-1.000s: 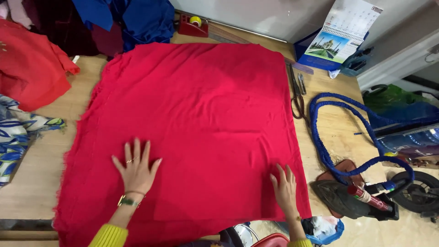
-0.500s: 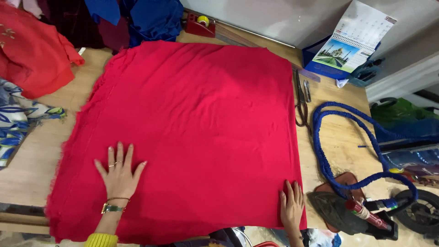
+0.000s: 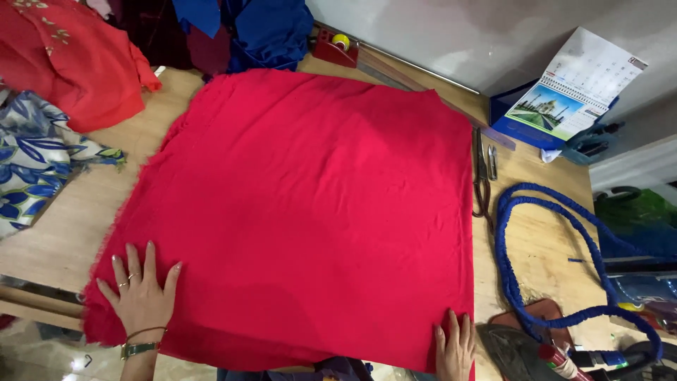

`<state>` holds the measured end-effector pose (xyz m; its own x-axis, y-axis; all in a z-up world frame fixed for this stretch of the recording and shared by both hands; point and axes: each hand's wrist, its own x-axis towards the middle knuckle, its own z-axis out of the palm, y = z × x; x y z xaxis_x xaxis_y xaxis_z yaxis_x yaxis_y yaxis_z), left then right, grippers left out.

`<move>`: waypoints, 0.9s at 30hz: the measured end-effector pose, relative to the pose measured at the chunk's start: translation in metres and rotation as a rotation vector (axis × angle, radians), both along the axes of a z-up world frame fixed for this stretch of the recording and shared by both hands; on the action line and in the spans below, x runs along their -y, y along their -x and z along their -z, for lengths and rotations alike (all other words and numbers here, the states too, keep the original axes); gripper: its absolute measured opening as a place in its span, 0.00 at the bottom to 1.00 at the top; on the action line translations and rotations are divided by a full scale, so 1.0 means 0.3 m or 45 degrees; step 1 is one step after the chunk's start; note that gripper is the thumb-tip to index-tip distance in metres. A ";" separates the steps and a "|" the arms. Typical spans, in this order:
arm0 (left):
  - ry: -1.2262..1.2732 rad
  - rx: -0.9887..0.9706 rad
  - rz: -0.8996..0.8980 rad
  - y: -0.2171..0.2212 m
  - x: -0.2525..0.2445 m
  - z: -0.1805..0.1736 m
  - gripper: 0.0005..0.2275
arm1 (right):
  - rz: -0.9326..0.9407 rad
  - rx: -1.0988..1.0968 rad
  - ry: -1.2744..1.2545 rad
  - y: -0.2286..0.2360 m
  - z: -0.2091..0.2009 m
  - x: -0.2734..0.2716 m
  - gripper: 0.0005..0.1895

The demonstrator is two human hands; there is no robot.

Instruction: A person uses an industrial steam iron to press a large piece of red fabric on a wooden workbench, smoothing and folding the material as they go.

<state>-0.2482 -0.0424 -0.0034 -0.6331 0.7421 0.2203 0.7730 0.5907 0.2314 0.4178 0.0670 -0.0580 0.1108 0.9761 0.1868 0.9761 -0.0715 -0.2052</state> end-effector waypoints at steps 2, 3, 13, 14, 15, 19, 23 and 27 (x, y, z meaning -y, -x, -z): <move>-0.029 -0.084 -0.024 -0.070 -0.042 0.020 0.35 | -0.171 0.021 -0.111 0.042 -0.042 -0.082 0.33; -0.059 -0.166 -0.047 -0.107 -0.066 0.028 0.34 | -0.339 0.045 -0.225 0.060 -0.064 -0.121 0.31; -0.196 -0.084 0.671 -0.846 -0.341 -0.029 0.34 | -0.631 -0.078 -0.036 0.220 -0.149 -0.683 0.27; -0.173 -0.110 0.676 -0.848 -0.341 -0.029 0.34 | -0.591 -0.008 -0.134 0.169 -0.120 -0.739 0.27; -0.151 -0.137 0.681 -0.850 -0.340 -0.029 0.34 | -0.550 0.062 -0.231 0.117 -0.091 -0.794 0.27; -0.067 -0.172 0.683 -0.868 -0.351 -0.020 0.34 | -0.433 0.439 -0.275 -0.004 -0.317 -0.726 0.32; -0.032 -0.148 0.737 -0.961 -0.355 0.001 0.36 | -0.231 0.167 -0.075 -0.179 -0.516 -0.508 0.34; -0.209 0.036 1.293 -1.154 -0.353 0.016 0.38 | 0.195 0.245 0.556 -0.457 -0.615 -0.310 0.58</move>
